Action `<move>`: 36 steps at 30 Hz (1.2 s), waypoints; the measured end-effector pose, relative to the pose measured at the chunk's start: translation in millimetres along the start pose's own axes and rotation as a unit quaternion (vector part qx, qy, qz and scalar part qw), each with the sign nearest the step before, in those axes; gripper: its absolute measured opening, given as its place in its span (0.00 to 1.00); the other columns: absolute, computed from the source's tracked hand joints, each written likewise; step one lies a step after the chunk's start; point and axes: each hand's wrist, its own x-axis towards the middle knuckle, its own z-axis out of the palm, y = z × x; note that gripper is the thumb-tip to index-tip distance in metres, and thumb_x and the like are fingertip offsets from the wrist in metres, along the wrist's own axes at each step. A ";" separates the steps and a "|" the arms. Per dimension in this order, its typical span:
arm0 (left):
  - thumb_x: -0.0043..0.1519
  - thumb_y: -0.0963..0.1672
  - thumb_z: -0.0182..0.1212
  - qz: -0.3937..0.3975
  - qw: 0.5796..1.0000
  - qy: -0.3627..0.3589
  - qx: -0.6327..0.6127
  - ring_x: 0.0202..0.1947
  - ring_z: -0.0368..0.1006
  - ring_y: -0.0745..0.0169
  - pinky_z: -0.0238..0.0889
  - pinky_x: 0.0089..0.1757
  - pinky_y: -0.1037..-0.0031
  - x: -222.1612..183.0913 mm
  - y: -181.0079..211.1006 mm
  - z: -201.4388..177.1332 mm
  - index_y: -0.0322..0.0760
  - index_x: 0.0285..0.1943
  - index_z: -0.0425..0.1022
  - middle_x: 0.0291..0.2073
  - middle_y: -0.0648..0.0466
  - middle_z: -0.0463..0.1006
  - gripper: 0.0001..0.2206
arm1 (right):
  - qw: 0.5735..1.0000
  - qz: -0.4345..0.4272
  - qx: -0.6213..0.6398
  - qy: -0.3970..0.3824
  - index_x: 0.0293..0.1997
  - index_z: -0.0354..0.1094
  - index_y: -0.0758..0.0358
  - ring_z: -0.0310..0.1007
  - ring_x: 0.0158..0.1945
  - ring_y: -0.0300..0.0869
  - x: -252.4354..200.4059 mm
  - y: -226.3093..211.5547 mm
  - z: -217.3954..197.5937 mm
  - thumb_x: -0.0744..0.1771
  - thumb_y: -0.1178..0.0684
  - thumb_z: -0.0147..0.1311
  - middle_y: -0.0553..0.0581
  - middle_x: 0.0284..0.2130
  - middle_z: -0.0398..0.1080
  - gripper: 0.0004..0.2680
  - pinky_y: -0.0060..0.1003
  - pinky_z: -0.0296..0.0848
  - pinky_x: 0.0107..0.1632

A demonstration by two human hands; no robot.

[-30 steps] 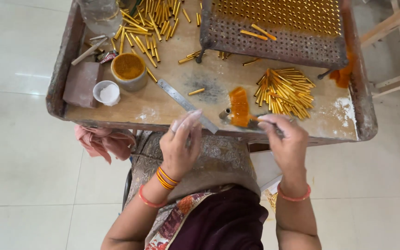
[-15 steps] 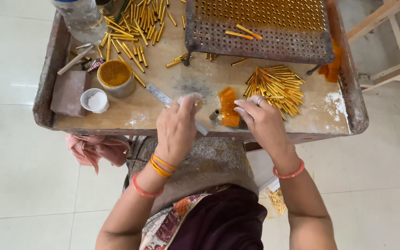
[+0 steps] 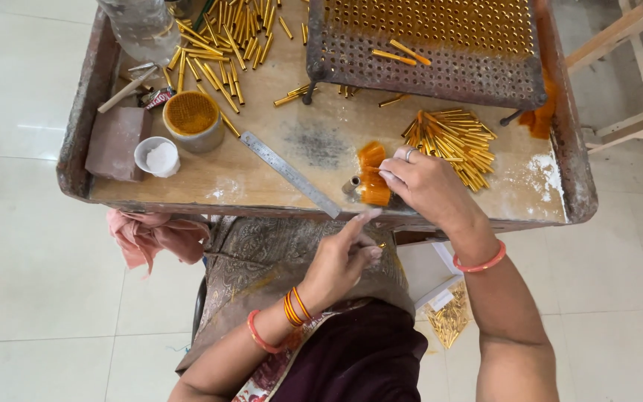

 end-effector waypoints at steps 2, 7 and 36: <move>0.63 0.35 0.60 -0.009 1.000 -0.002 -0.011 0.32 0.77 0.70 0.73 0.39 0.76 5.3 3.5 -2.4 0.36 0.74 0.62 0.30 0.52 0.80 0.27 | 1.000 0.001 0.009 0.005 0.41 0.75 0.65 0.76 0.35 0.52 0.2 -0.3 -0.8 0.66 0.56 0.61 0.59 0.35 0.73 0.05 0.43 0.75 0.38; 0.63 0.34 0.59 -0.033 0.999 -0.007 -0.040 0.32 0.77 0.71 0.73 0.38 0.77 5.2 7.8 -1.3 0.37 0.75 0.59 0.30 0.53 0.80 0.29 | 1.000 0.010 0.015 0.005 0.41 0.74 0.65 0.76 0.34 0.52 0.0 -3.7 -4.1 0.66 0.56 0.61 0.59 0.34 0.73 0.05 0.43 0.75 0.38; 0.66 0.38 0.63 0.019 0.970 0.121 -0.210 0.37 0.75 0.72 0.71 0.42 0.79 -9.3 11.7 -29.5 0.28 0.42 0.79 0.36 0.55 0.82 0.03 | 0.955 0.043 0.294 0.015 0.49 0.71 0.71 0.76 0.43 0.45 -26.7 -92.7 -40.4 0.61 0.51 0.66 0.60 0.42 0.73 0.16 0.34 0.75 0.48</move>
